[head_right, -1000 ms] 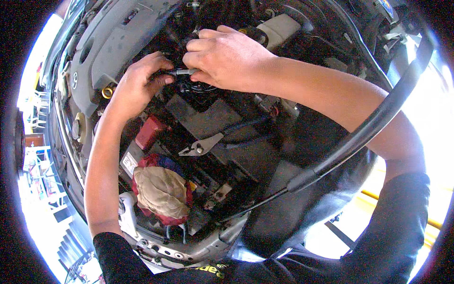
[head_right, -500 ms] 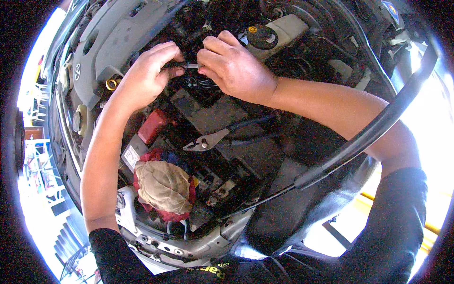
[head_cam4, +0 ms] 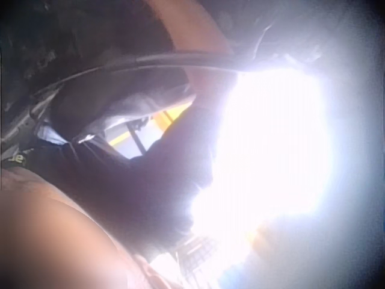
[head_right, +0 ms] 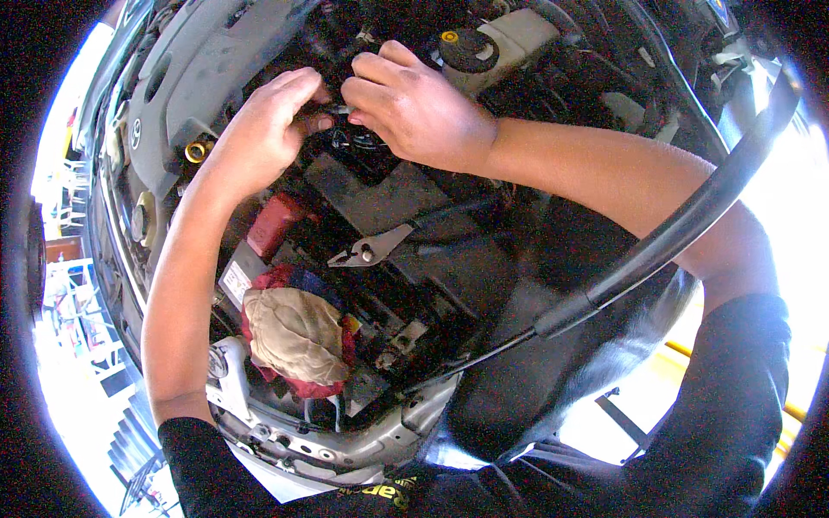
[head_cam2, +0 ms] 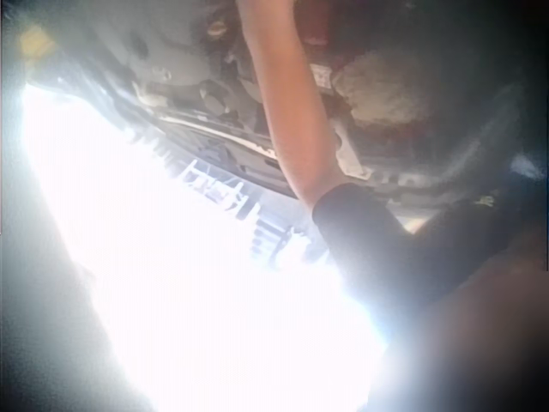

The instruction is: The person works under the hood of a car, using pliers to remove a hose clamp and detach a hose from the engine. They then open a plastic bag, remove a new clamp, and install it on the hose before tightening it with pliers.

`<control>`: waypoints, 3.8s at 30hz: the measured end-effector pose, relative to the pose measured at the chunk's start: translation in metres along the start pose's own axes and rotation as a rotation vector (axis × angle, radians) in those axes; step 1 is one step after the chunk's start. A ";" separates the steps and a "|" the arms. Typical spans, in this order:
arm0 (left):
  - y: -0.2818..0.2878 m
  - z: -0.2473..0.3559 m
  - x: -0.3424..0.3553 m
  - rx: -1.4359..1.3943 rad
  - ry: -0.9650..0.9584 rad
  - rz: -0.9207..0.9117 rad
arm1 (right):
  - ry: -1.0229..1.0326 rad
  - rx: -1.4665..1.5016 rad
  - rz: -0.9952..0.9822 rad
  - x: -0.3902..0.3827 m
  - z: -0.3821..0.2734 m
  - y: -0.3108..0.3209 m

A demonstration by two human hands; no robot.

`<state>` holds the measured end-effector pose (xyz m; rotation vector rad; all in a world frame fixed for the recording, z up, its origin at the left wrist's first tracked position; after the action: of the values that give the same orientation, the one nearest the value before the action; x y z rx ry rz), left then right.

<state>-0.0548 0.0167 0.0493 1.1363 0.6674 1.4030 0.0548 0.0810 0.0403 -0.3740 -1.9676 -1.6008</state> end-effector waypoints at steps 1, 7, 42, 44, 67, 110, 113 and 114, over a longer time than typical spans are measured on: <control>0.000 0.000 0.000 -0.007 0.012 0.003 | 0.006 -0.002 0.008 0.000 0.000 0.001; -0.004 0.002 0.001 0.008 0.023 0.009 | 0.032 -0.014 0.011 0.001 -0.003 0.002; -0.029 -0.047 -0.059 -1.145 1.040 0.172 | -0.332 -0.165 -0.572 0.006 0.007 0.012; -0.033 -0.042 -0.052 -1.226 1.014 0.149 | -0.312 -0.026 -0.484 0.004 0.009 0.006; -0.041 -0.036 -0.066 -1.085 1.161 0.234 | -0.203 0.019 -0.521 0.009 0.013 0.007; 0.028 -0.056 0.184 0.409 0.490 -0.090 | -0.482 -0.379 -0.574 0.005 0.156 0.066; 0.042 -0.069 0.172 0.302 0.527 -0.125 | -0.533 -0.266 -0.496 0.003 0.155 0.069; 0.045 -0.073 0.167 0.248 0.552 -0.156 | -0.510 -0.233 -0.490 0.003 0.152 0.069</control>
<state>-0.1186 0.1842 0.1050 0.8556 1.3237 1.5361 0.0516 0.2435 0.0793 -0.4485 -2.3848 -2.2297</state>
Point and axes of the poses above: each hand's wrist, its own x-axis towards the middle knuckle, its own y-axis out of the back of the hand, z = x × y, the point moved 8 cm from there along x, towards the middle knuckle, and after that the axes turned 4 degrees about -z, right-handed, at the moved point
